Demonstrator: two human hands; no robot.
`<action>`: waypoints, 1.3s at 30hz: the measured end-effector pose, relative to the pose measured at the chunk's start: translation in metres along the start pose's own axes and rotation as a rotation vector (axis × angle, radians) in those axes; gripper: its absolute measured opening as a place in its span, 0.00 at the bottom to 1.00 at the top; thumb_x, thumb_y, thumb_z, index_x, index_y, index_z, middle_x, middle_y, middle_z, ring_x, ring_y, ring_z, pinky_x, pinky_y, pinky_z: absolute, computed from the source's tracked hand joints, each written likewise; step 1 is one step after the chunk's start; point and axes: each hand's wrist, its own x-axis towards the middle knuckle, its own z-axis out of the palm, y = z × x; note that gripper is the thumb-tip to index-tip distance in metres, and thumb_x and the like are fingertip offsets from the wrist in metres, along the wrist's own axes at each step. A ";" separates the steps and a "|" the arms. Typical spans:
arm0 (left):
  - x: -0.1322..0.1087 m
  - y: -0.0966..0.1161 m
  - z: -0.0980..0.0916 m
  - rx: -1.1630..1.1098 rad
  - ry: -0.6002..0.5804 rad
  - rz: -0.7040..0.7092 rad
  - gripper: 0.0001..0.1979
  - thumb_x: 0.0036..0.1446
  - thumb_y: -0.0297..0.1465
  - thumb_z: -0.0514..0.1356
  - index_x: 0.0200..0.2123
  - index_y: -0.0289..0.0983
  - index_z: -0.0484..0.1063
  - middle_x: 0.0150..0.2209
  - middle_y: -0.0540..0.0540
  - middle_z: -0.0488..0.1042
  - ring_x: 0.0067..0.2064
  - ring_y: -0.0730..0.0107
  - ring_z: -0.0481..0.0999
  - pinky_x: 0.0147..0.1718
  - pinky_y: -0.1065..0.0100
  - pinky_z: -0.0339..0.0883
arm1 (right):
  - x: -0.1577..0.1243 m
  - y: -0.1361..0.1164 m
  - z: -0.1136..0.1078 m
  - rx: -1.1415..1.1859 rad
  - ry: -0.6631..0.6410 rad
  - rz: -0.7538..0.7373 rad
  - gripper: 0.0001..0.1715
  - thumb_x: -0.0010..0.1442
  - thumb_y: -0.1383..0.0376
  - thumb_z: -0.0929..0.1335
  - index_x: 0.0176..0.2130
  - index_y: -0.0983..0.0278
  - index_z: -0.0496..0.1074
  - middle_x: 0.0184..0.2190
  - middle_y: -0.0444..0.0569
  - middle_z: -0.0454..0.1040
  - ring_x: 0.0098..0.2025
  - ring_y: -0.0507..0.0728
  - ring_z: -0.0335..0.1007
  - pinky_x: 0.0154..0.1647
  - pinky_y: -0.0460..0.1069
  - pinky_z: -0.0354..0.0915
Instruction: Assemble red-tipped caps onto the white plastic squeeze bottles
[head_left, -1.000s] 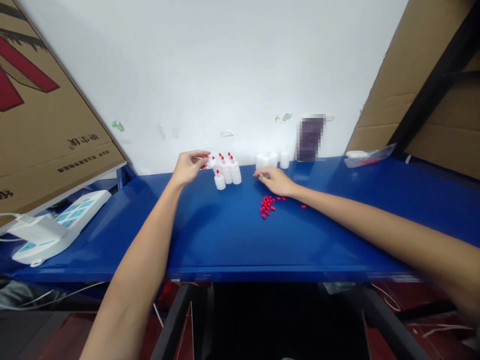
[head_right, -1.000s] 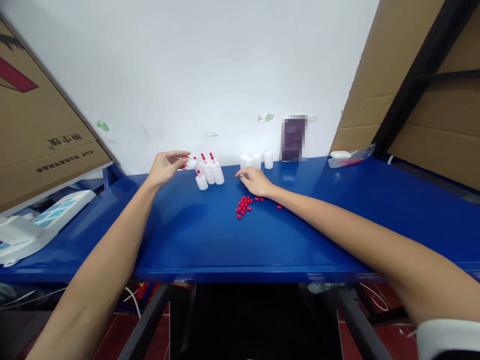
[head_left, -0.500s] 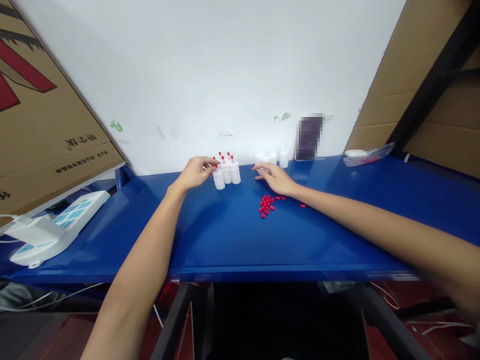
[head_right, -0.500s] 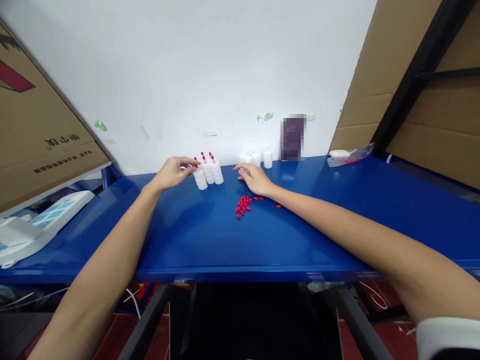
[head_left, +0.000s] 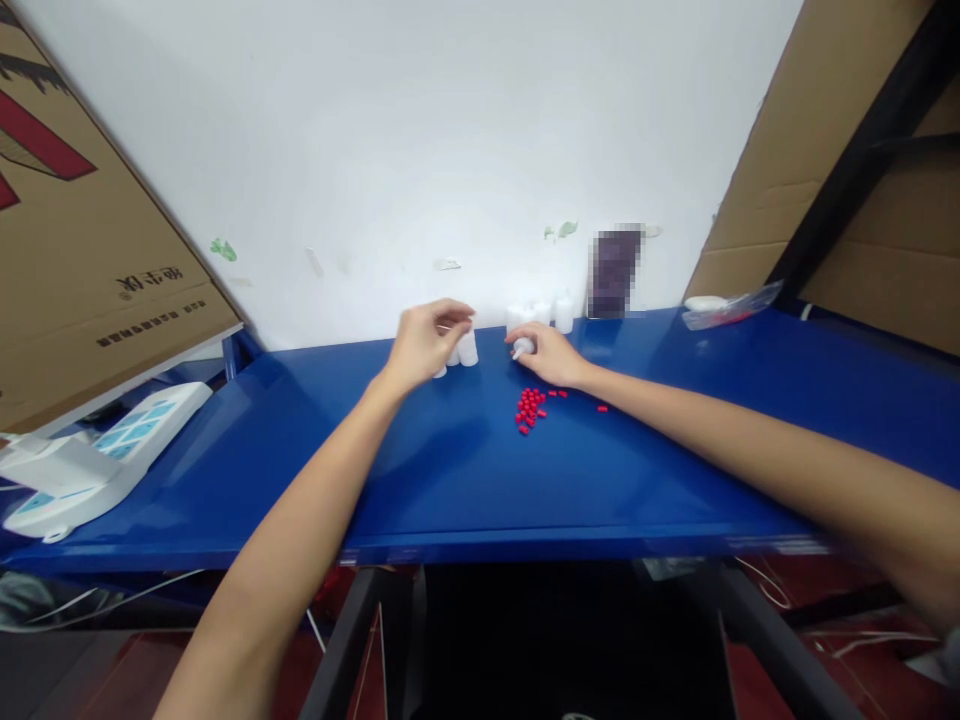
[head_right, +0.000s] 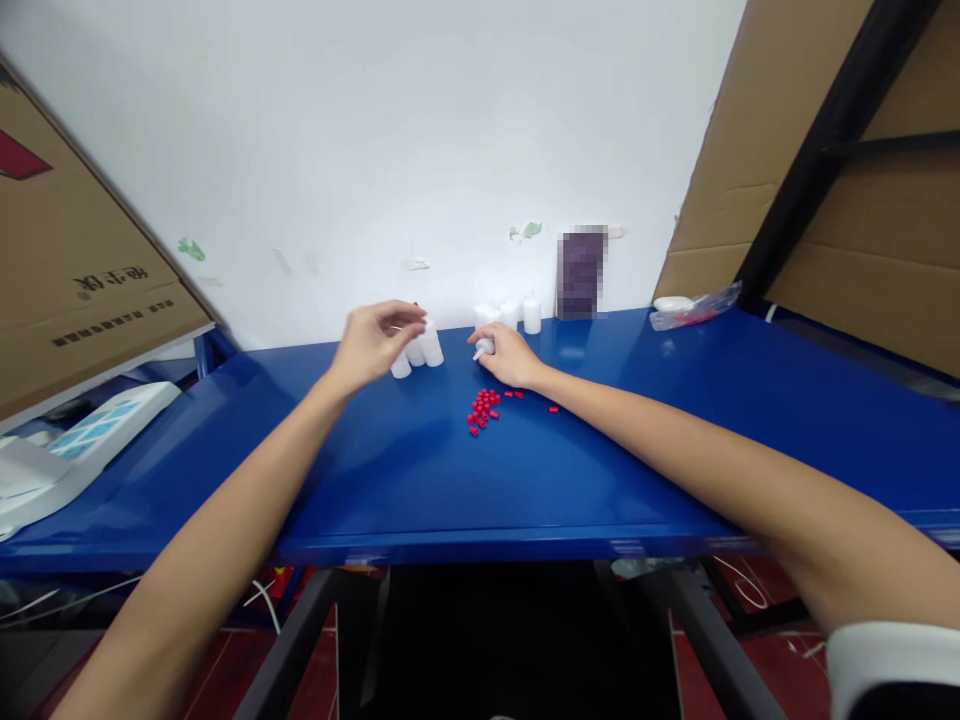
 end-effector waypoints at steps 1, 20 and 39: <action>-0.004 0.000 0.011 0.020 -0.072 0.038 0.09 0.58 0.27 0.61 0.41 0.35 0.79 0.40 0.43 0.82 0.39 0.66 0.81 0.42 0.64 0.77 | 0.000 0.000 0.000 -0.020 0.012 -0.034 0.18 0.52 0.73 0.68 0.43 0.64 0.79 0.51 0.54 0.77 0.54 0.63 0.73 0.62 0.60 0.64; -0.021 -0.024 0.051 0.200 -0.435 0.227 0.10 0.59 0.27 0.59 0.42 0.37 0.79 0.43 0.42 0.77 0.41 0.64 0.78 0.46 0.60 0.73 | 0.000 -0.007 -0.001 0.096 -0.100 0.045 0.18 0.54 0.73 0.66 0.46 0.67 0.76 0.40 0.51 0.81 0.43 0.58 0.77 0.53 0.55 0.68; -0.023 -0.012 0.047 0.270 -0.461 -0.026 0.12 0.67 0.36 0.45 0.32 0.39 0.61 0.26 0.49 0.67 0.30 0.63 0.68 0.34 0.62 0.57 | -0.001 -0.012 -0.005 0.292 -0.139 0.105 0.14 0.52 0.64 0.64 0.41 0.62 0.68 0.23 0.40 0.64 0.28 0.54 0.60 0.33 0.50 0.58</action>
